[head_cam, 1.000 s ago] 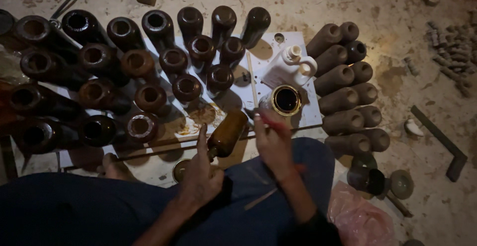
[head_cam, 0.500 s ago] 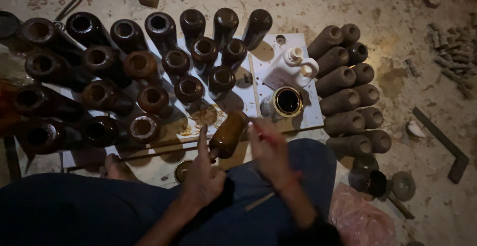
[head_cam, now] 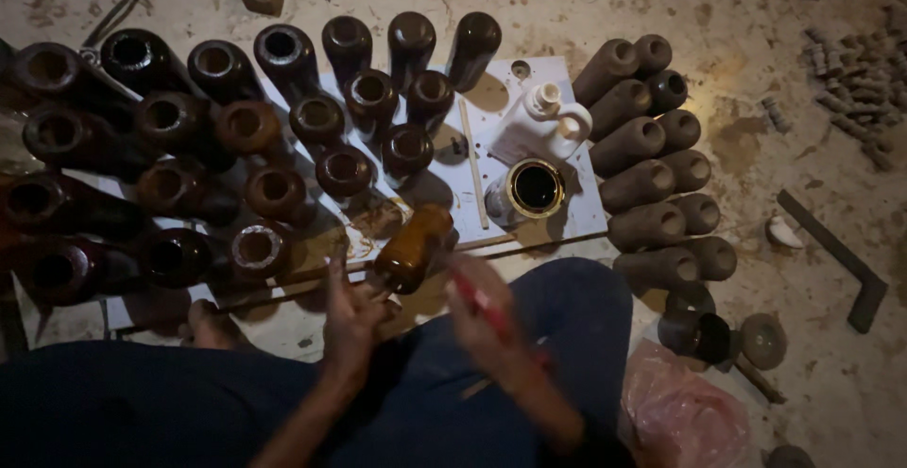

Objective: The person paints the exterior of small ceramic vases with a dark brown glaze using a red-handled brush. They repeatedly dip the brush into a paint can and apply the glaze to each vase, rotating it to cover the surface, then placing the finished vases on a white board.

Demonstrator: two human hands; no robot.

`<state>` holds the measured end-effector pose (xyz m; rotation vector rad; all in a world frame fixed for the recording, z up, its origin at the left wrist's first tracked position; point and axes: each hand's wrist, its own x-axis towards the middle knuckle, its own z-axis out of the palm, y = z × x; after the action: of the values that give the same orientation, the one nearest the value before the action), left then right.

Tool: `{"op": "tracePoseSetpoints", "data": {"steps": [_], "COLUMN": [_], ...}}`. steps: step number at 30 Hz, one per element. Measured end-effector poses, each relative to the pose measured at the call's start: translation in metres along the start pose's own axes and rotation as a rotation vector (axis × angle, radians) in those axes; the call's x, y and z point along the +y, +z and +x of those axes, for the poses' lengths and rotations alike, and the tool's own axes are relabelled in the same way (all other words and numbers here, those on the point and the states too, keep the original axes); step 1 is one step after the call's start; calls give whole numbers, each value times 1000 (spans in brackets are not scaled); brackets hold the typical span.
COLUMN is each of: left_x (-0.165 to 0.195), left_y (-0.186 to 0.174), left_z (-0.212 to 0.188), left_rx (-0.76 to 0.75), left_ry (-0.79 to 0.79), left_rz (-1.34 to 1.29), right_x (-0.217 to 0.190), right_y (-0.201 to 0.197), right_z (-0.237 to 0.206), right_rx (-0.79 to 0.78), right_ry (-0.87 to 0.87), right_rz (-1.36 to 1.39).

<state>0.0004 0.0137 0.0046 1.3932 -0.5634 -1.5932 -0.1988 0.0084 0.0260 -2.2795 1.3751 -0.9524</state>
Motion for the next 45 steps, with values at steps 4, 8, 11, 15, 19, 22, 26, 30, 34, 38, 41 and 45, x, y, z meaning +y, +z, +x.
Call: {"op": "tracePoseSetpoints", "data": {"steps": [4, 8, 11, 15, 19, 22, 26, 30, 34, 38, 41, 45], "left_x": [-1, 15, 30, 43, 57, 78, 108, 124, 130, 126, 120, 108], "left_y": [-7, 1, 9, 21, 55, 84, 117, 140, 145, 137, 134, 115], "left_z": [1, -5, -11, -9, 18, 38, 44, 40, 43, 43, 41, 31], "left_rx": [-27, 44, 31, -170, -340, -212, -214, -422, -759, -900, -831, -641], "left_ry": [27, -143, -187, 28, 235, 326, 242, 373, 544, 711, 711, 691], "left_rz": [-231, -154, -18, 162, 333, 882, 1043, 1370, 1928, 1875, 1841, 1663], "right_x": [-14, 19, 42, 47, 48, 53, 60, 64, 73, 95, 114, 128], "right_y": [-7, -6, -6, -12, -20, -27, -35, -39, -43, -55, -65, -72], "right_z": [-30, -22, -13, -11, -10, -9, -10, -12, -14, -7, 12, 43], "right_rx": [-8, 311, 454, 546, 652, 765, 826, 886, 935, 901, 726, 616], "right_ry": [238, 631, 654, 654, 607, 651, 698, 637, 632, 709, 655, 447], "right_rz": [466, 880, 767, 697, 619, 598, 810, 780, 726, 797, 468, 108]}}
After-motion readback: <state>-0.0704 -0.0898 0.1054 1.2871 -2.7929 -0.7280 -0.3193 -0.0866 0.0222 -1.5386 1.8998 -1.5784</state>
